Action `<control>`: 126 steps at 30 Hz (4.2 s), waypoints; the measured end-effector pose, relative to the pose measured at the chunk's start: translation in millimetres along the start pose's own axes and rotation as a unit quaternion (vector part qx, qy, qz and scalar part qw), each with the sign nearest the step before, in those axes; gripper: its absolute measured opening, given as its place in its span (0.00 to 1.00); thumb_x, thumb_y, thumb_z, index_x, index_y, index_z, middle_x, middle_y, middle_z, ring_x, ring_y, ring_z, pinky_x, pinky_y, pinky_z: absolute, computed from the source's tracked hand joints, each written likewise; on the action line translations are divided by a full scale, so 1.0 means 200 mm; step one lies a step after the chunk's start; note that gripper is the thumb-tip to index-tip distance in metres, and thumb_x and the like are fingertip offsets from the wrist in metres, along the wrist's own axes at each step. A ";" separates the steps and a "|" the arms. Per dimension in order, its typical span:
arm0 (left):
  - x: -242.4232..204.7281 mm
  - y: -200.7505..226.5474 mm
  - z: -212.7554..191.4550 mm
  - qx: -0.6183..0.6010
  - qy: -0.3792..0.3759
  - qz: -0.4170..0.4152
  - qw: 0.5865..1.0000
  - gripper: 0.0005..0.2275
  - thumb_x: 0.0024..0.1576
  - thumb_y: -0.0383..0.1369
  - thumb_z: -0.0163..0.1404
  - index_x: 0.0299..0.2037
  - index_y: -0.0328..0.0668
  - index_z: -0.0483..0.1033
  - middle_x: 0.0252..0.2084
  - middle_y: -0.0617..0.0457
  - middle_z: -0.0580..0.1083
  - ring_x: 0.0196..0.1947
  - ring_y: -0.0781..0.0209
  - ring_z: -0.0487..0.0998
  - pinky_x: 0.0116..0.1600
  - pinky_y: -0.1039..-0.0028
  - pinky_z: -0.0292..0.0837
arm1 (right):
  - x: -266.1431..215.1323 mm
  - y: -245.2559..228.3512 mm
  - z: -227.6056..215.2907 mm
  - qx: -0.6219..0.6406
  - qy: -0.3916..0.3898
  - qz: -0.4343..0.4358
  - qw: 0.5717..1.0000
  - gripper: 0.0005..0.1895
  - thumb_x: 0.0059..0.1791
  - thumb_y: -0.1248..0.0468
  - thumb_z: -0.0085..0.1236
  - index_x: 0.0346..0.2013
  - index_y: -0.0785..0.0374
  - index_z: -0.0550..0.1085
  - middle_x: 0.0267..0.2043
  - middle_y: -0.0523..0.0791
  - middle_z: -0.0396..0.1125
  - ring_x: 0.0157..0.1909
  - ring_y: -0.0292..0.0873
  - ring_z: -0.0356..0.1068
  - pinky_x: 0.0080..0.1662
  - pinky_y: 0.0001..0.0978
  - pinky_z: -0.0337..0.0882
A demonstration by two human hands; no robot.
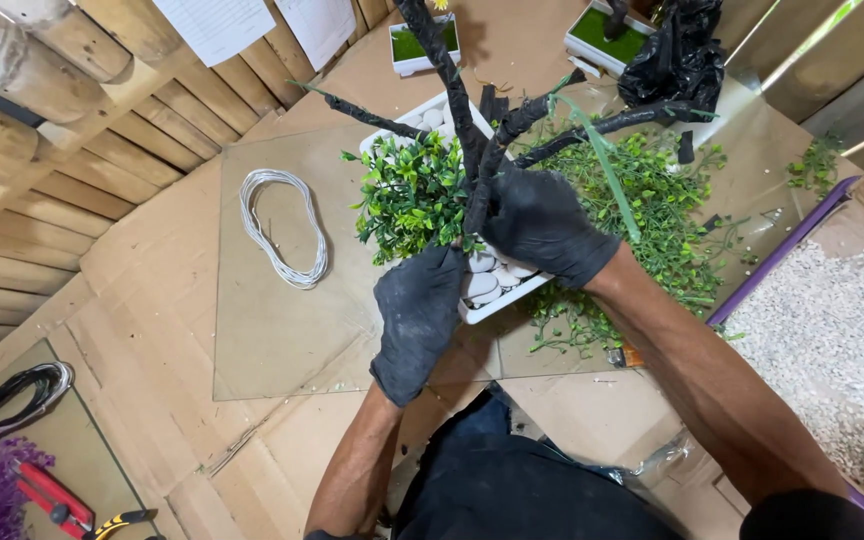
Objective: The person arranges small green artificial plants into a white rectangular container filled with white stones. They use their gloved hands to position the plants around a central black branch structure, occasionally adjusting the container's orientation on the table.
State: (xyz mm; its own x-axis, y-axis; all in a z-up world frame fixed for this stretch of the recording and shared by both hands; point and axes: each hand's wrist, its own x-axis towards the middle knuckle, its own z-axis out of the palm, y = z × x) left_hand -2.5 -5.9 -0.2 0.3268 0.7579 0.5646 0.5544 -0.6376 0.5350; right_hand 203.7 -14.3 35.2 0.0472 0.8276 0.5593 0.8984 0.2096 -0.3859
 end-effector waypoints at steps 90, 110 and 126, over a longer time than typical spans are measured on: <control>-0.36 0.04 -0.08 -0.073 -0.005 0.106 0.992 0.22 0.57 0.26 0.65 0.61 0.46 0.75 0.51 0.62 0.81 0.40 0.64 0.83 0.43 0.72 0.79 | -1.32 -0.24 0.10 0.024 0.083 0.077 0.993 0.22 0.52 0.61 0.61 0.60 0.61 0.72 0.52 0.44 0.77 0.48 0.49 0.79 0.50 0.43 0.79; -0.47 0.02 -0.08 -0.148 -0.070 0.062 0.985 0.21 0.65 0.29 0.56 0.68 0.51 0.68 0.28 0.63 0.66 0.27 0.64 0.65 0.35 0.67 0.66 | -1.37 -0.23 0.14 0.024 0.066 0.097 0.993 0.19 0.50 0.58 0.63 0.56 0.57 0.77 0.56 0.46 0.75 0.51 0.53 0.77 0.57 0.48 0.77; -0.48 0.10 -0.10 -0.203 -0.092 -0.023 0.975 0.19 0.67 0.33 0.49 0.68 0.45 0.68 0.50 0.56 0.80 0.31 0.64 0.76 0.38 0.66 0.75 | -1.35 -0.25 0.14 0.019 0.051 0.095 0.994 0.19 0.50 0.57 0.63 0.54 0.58 0.78 0.53 0.47 0.76 0.50 0.55 0.77 0.52 0.48 0.78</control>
State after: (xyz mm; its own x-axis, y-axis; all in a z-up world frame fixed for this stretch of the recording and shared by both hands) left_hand -39.3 -94.4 -31.3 0.4618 0.7748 0.4318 0.2349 -0.5763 0.7828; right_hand 133.8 -234.1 -117.8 0.2598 0.7968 0.5455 0.8518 0.0770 -0.5182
